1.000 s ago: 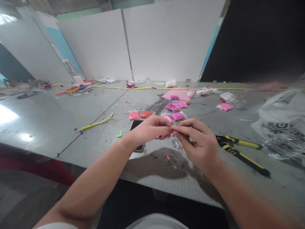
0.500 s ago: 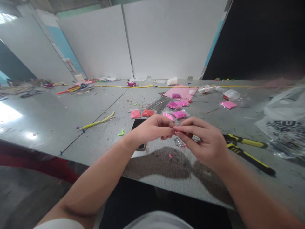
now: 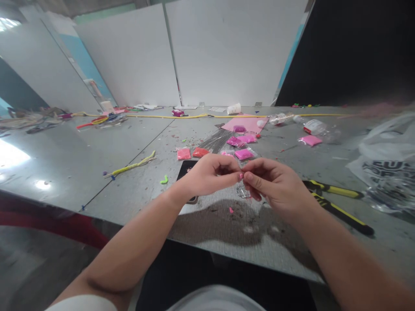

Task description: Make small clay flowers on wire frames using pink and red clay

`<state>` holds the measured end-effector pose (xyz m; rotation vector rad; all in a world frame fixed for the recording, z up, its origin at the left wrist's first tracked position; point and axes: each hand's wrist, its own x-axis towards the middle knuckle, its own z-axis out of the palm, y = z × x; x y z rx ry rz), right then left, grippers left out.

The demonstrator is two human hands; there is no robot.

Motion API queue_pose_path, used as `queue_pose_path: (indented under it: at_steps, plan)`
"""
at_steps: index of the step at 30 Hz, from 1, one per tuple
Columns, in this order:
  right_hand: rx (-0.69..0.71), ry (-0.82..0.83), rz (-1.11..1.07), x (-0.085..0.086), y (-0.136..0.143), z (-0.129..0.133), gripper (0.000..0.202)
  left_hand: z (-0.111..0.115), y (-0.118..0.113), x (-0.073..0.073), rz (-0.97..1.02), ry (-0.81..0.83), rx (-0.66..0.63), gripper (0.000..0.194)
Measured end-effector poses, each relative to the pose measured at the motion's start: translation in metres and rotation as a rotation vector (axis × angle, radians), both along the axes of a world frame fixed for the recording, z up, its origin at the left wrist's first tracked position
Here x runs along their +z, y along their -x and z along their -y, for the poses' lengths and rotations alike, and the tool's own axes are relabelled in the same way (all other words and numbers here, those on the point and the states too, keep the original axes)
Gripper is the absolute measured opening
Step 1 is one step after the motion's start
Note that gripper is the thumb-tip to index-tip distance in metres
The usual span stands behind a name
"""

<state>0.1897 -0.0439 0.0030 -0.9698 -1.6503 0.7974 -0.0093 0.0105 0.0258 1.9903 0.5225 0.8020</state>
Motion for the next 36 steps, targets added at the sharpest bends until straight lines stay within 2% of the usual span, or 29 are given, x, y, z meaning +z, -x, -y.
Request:
queue_pose_path:
  at_steps: [3,6,10,13,20,25,29,36]
  plan:
    - [-0.025,-0.063,0.012,-0.001,0.0,0.0,0.028,0.0,0.001,0.002,-0.007,0.027,-0.004,0.021]
    - [-0.1,-0.216,0.084,0.0,0.001,0.004,0.014,0.0,0.002,0.004,-0.02,0.043,-0.001,0.018]
    - [-0.179,-0.437,0.213,0.001,0.005,0.01,0.012,-0.001,0.003,0.005,-0.083,0.11,-0.013,0.017]
    - [-0.251,-0.515,0.261,0.0,0.006,0.01,0.009,-0.001,0.003,0.007,-0.068,0.189,-0.035,0.019]
    - [-0.354,-0.613,0.32,-0.002,0.002,0.005,0.014,-0.001,0.004,0.007,-0.001,0.252,0.002,0.024]
    - [-0.351,-0.647,0.367,-0.005,0.004,0.005,0.023,-0.004,0.003,0.004,-0.035,0.245,-0.012,0.032]
    - [-0.337,-0.634,0.38,-0.006,0.005,0.005,0.026,-0.005,0.004,0.003,-0.053,0.244,0.023,0.03]
    - [-0.325,-0.57,0.377,-0.005,0.006,0.005,0.012,-0.007,0.005,0.004,-0.102,0.236,0.018,0.032]
